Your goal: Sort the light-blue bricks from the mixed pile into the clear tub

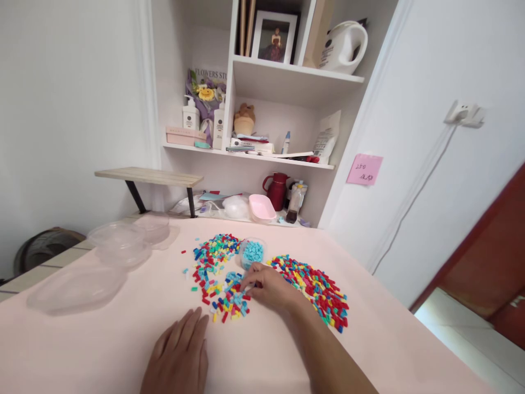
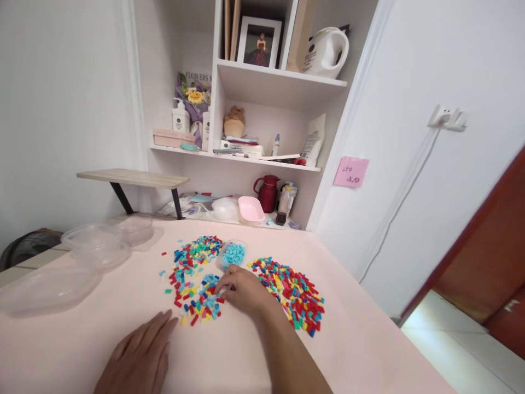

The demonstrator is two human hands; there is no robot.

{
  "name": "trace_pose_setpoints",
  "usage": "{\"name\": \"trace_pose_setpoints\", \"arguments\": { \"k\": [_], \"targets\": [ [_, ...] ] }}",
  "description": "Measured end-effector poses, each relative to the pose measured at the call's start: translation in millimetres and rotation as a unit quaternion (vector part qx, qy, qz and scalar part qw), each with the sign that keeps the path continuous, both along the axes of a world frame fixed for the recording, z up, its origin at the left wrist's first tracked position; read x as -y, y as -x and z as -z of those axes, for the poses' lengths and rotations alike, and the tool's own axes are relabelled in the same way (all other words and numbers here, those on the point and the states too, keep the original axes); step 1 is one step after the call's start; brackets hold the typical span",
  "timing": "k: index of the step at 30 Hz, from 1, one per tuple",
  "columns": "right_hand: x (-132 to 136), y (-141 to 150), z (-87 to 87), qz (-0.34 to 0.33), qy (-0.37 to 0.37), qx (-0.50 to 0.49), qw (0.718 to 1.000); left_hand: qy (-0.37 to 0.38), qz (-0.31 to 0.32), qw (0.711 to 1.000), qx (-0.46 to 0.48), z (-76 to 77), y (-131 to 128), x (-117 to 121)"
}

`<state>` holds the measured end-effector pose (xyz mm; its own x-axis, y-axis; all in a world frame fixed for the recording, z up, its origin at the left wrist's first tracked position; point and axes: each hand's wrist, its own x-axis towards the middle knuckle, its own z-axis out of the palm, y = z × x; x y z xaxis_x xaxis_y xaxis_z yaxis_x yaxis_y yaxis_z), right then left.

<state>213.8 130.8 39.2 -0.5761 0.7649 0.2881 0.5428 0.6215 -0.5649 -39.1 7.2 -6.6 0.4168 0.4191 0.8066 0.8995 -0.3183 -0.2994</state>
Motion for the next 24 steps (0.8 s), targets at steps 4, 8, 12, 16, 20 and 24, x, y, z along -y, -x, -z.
{"name": "trace_pose_setpoints", "arguments": {
  "k": [4, 8, 12, 16, 20, 24],
  "targets": [
    [3, 4, -0.7, 0.032, -0.023, 0.013, 0.999, -0.006, 0.003, 1.0, -0.001, -2.0, 0, 0],
    [3, 4, -3.3, 0.044, -0.017, -0.029, 0.998, -0.008, 0.001, 1.0, -0.01, -2.7, 1, 0],
    [-8, -1, -3.6, 0.091, -0.028, -0.13, 0.987, -0.004, -0.003, 1.0, -0.003, 0.9, 1, -1],
    [-22, -4, 1.4, 0.174, -0.06, -0.201, 0.962, 0.006, -0.009, 1.0, 0.009, 4.1, 1, -1],
    [-31, -6, 5.3, 0.214, -0.062, -0.208, 0.953, 0.008, -0.007, 1.0, 0.013, 3.7, 1, -1],
    [-32, -9, 5.4, 0.236, -0.055, -0.198, 0.95, 0.006, 0.0, 1.0, 0.007, 1.6, 1, -1]
  ]
}}
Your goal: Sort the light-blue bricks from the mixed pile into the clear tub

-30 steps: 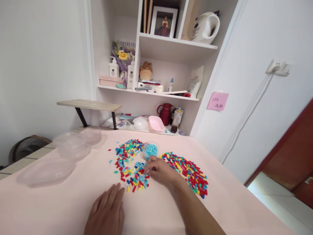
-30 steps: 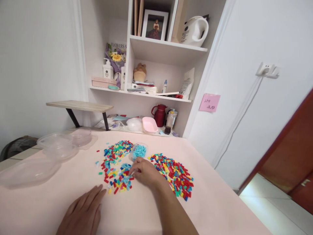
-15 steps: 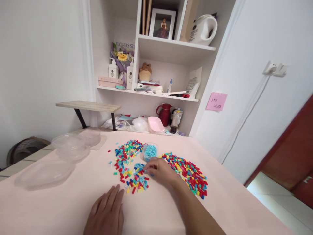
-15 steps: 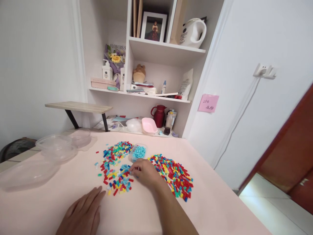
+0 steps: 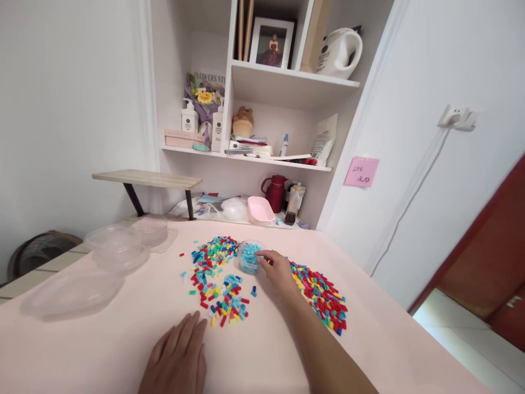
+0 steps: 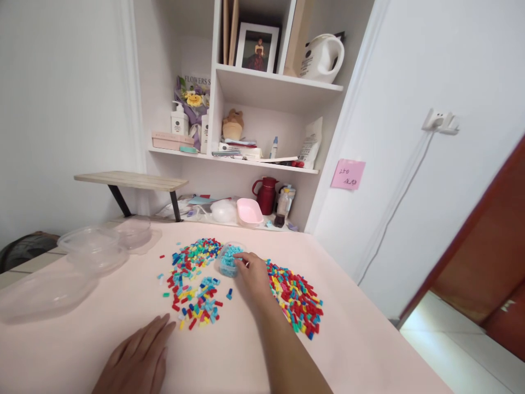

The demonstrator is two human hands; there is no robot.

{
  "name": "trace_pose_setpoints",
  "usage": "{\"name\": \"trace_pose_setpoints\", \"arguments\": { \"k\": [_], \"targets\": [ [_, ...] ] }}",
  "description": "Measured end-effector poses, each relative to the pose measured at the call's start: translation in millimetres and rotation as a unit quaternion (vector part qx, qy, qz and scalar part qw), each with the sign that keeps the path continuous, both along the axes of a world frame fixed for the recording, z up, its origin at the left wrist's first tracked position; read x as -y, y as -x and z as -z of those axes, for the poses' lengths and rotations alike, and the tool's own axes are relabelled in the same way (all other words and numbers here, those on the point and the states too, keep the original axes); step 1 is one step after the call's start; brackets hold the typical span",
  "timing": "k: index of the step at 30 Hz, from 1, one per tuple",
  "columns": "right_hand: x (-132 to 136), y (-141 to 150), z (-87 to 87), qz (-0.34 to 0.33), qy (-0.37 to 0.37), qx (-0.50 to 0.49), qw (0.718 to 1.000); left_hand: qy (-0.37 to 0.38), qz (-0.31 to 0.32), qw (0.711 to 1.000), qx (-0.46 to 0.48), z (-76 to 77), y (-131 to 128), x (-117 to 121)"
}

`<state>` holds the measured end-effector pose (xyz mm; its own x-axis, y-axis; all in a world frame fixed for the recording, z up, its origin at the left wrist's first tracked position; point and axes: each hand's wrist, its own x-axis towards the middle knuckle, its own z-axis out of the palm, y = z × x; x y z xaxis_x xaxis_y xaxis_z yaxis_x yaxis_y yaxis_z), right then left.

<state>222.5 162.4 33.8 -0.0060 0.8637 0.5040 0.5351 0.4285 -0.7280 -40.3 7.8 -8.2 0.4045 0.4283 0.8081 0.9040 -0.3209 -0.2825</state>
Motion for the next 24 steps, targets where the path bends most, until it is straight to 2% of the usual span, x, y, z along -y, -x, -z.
{"name": "trace_pose_setpoints", "arguments": {
  "k": [7, 11, 18, 24],
  "targets": [
    [7, 4, -4.8, -0.047, -0.003, -0.021, 0.999, 0.007, -0.001, 1.0, -0.004, -0.1, 1, -1],
    [18, 8, -11.2, -0.12, 0.022, -0.011, 0.992, 0.003, 0.002, 1.0, -0.002, -0.6, 0, -1],
    [35, 13, -22.0, -0.243, 0.048, 0.077, 0.966, 0.012, 0.004, 1.0, 0.004, 0.5, 0, 0],
    [38, 12, -18.1, -0.243, 0.084, 0.116, 0.959, 0.011, 0.007, 1.0, 0.01, 1.7, 1, 0]
  ]
}}
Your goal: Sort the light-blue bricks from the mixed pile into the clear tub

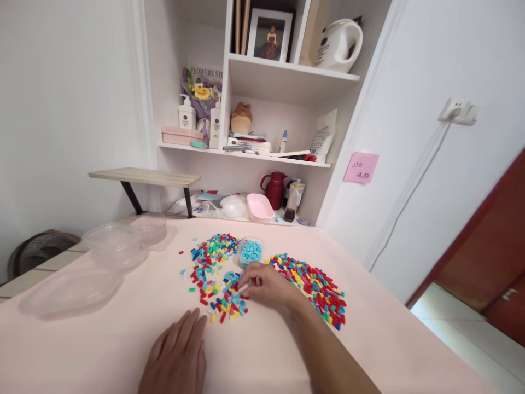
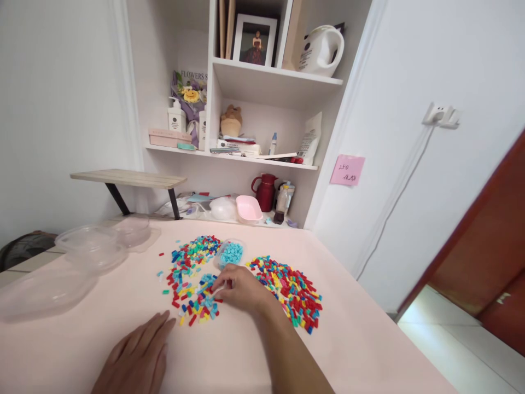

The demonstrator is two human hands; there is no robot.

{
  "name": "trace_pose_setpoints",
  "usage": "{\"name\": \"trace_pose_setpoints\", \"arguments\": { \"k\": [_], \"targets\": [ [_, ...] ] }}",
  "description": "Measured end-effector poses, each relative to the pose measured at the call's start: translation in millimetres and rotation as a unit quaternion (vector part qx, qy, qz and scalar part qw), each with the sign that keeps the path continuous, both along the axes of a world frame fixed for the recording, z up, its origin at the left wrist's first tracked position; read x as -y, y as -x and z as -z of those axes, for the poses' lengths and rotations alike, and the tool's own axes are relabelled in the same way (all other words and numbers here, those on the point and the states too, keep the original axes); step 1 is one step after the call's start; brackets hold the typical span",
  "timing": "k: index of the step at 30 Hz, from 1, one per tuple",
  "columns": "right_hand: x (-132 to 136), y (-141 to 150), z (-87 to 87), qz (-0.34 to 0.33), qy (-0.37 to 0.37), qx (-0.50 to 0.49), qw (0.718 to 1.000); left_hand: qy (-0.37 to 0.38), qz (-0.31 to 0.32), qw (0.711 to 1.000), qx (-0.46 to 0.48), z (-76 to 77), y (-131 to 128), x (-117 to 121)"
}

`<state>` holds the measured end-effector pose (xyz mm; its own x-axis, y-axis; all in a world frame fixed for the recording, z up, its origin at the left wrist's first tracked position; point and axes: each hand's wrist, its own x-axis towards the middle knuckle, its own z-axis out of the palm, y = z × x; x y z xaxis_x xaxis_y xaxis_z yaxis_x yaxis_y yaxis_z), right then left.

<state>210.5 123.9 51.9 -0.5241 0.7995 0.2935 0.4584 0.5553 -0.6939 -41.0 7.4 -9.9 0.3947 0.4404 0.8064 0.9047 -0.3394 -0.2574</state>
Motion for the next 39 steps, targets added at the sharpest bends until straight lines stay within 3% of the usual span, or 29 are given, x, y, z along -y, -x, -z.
{"name": "trace_pose_setpoints", "arguments": {
  "k": [6, 11, 16, 23, 29, 33, 39],
  "targets": [
    [0, -2, 4.2, -0.034, -0.015, 0.04, 0.998, -0.005, 0.005, 1.0, -0.009, -2.7, 0, 0],
    [0, -4, 5.1, -0.014, -0.055, 0.06, 0.997, 0.012, -0.004, 1.0, 0.007, 2.2, 0, -1],
    [0, -4, 4.6, 0.01, -0.045, 0.056, 0.997, 0.018, -0.002, 1.0, 0.009, 5.6, 1, -1],
    [1, 2, 7.7, -0.011, -0.058, 0.07, 0.996, 0.016, -0.004, 1.0, 0.004, 2.0, 0, 1],
    [1, 5, 8.4, 0.013, -0.047, 0.056, 0.997, 0.006, 0.004, 1.0, -0.008, -2.0, 0, 2],
    [-7, 3, 7.1, 0.085, -0.039, -0.041, 0.995, 0.007, 0.005, 1.0, -0.007, 1.6, 1, 0],
    [-26, -3, 8.6, 0.265, -0.068, -0.14, 0.952, 0.007, -0.003, 1.0, -0.007, 1.6, 0, 0]
  ]
}}
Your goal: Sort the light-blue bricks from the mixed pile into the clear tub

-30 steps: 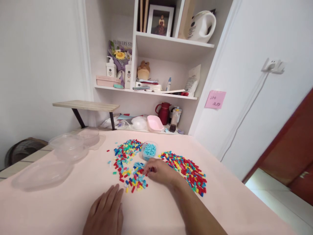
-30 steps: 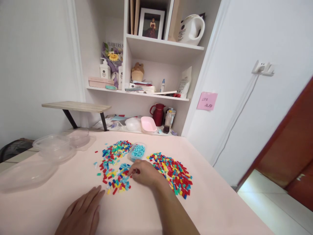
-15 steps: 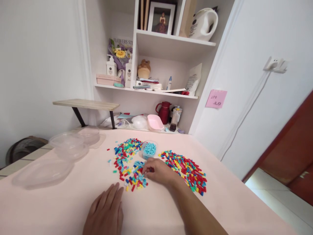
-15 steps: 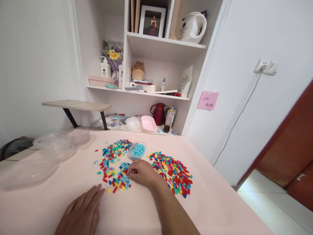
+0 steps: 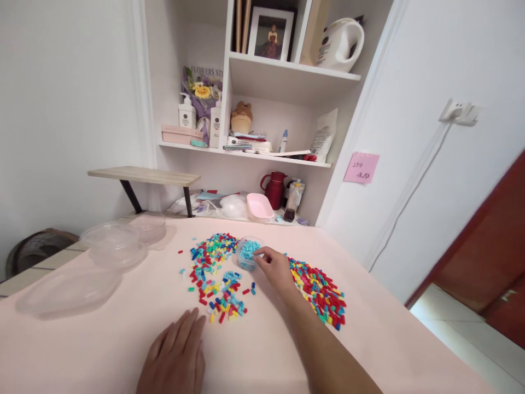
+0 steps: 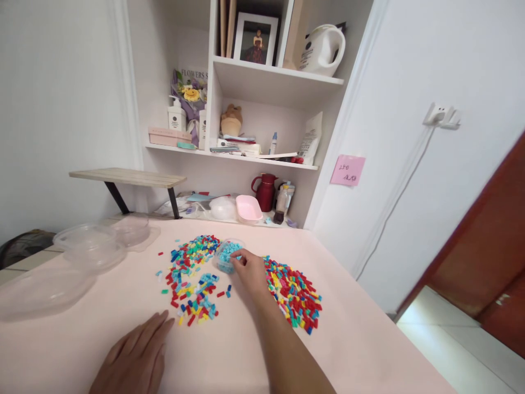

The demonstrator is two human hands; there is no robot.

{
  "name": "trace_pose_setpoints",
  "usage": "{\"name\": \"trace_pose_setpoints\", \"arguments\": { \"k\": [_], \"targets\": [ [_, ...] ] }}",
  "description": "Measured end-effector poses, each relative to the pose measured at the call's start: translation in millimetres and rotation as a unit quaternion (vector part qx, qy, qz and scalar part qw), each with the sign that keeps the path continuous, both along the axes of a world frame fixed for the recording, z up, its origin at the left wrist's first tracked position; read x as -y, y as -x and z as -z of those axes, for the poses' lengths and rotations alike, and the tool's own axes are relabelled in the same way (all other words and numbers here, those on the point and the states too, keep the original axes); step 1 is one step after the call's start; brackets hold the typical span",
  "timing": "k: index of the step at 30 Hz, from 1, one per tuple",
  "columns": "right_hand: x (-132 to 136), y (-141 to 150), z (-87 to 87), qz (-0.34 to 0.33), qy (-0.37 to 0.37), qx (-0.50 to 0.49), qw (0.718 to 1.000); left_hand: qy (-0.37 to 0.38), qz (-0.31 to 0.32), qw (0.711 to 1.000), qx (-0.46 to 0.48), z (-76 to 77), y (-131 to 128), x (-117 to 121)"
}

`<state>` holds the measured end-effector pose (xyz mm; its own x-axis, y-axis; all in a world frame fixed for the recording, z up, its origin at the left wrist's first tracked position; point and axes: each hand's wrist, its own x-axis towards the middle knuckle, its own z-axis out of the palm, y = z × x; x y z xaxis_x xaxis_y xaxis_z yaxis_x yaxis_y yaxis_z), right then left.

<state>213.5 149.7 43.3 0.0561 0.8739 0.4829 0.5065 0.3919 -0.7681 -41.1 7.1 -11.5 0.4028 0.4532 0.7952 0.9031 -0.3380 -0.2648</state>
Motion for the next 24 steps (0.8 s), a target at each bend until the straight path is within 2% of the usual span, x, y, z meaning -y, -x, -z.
{"name": "trace_pose_setpoints", "arguments": {
  "k": [4, 10, 13, 18, 24],
  "targets": [
    [-8, -4, 3.8, 0.033, 0.012, -0.003, 0.999, -0.012, 0.004, 1.0, -0.012, -5.3, -1, 1],
    [-6, -5, 2.0, 0.025, 0.002, 0.006, 1.0, -0.018, 0.006, 1.0, -0.017, -9.0, -2, 2],
    [1, -4, -1.2, -0.009, -0.011, 0.014, 1.0, -0.016, 0.002, 1.0, -0.016, -10.6, -3, 2],
    [13, 2, -5.1, -0.104, -0.015, 0.054, 0.993, -0.025, -0.001, 0.999, -0.023, -12.9, -5, 2],
    [19, 3, -9.0, -0.128, 0.008, 0.13, 0.983, -0.016, 0.0, 1.0, -0.02, -11.4, -4, 3]
  ]
}}
